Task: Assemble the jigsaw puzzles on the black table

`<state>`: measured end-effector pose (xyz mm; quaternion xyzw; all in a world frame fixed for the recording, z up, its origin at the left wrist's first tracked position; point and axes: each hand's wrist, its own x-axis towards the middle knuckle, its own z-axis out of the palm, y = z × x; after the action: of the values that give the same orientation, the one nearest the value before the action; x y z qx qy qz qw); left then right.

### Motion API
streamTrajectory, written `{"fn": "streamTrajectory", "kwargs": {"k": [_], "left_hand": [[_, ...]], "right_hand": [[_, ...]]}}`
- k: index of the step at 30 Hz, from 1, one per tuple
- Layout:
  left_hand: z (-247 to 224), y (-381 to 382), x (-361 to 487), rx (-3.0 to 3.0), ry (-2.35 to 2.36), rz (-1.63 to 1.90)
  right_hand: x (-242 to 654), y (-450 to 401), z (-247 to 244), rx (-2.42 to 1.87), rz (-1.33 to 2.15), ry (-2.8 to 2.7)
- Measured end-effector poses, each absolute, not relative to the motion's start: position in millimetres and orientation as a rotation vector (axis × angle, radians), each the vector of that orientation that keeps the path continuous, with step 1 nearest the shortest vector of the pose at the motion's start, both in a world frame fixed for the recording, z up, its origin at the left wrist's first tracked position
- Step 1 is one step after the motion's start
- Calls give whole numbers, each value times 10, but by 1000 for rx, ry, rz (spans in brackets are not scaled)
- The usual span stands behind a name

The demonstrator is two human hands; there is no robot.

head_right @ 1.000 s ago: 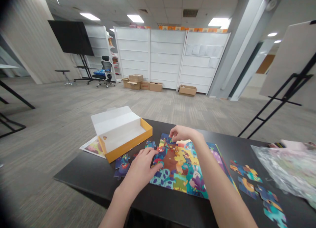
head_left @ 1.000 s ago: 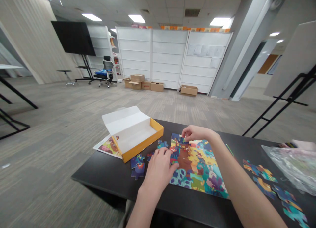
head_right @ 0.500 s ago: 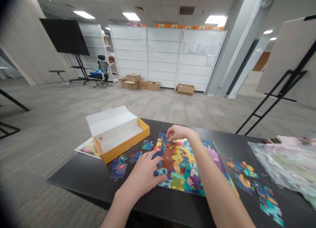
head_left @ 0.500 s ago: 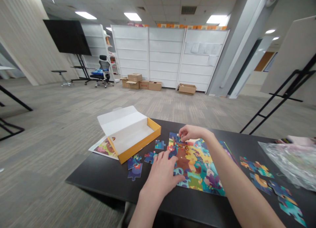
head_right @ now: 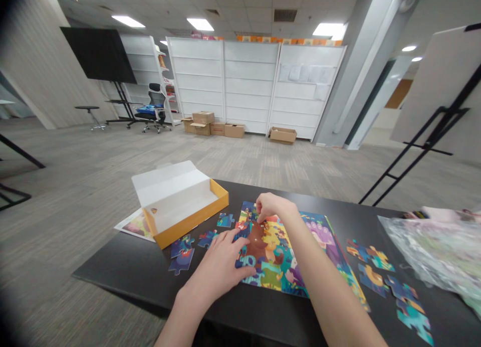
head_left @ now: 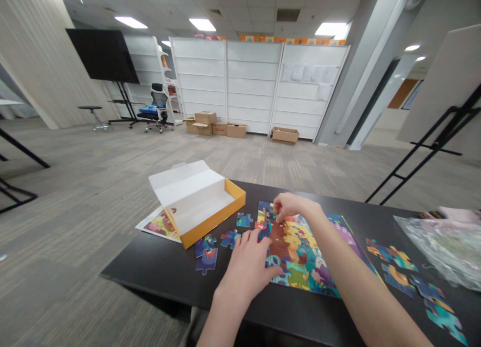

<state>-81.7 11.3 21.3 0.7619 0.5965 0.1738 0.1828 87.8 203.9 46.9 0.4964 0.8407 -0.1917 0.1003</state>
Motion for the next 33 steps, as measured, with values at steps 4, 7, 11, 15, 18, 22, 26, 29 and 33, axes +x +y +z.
{"fn": "streamTrajectory", "kwargs": {"k": [4, 7, 11, 15, 18, 22, 26, 29, 33], "left_hand": [[221, 101, -831, 2144, 1675, 488], [232, 100, -855, 2129, 1647, 508], [261, 108, -959, 2091, 1598, 579], [281, 126, -1225, 2085, 1665, 617], [284, 129, -1490, 1999, 1907, 585], [274, 105, -1688, 1917, 2110, 413], [270, 107, -1603, 1930, 2082, 391], [280, 132, -1499, 1949, 2074, 401], [275, 155, -1469, 1947, 2054, 400]], "right_hand": [[877, 2029, 468, 1461, -563, 2483], [870, 2016, 483, 1446, -600, 2472], [852, 1991, 514, 1453, -639, 2416], [870, 1995, 530, 1430, -672, 2419], [881, 1991, 563, 1420, -702, 2456], [836, 1914, 678, 1447, -699, 2528], [762, 1796, 826, 1431, -660, 2562], [732, 1744, 889, 1401, -651, 2590], [732, 1735, 903, 1343, -658, 2647]]}}
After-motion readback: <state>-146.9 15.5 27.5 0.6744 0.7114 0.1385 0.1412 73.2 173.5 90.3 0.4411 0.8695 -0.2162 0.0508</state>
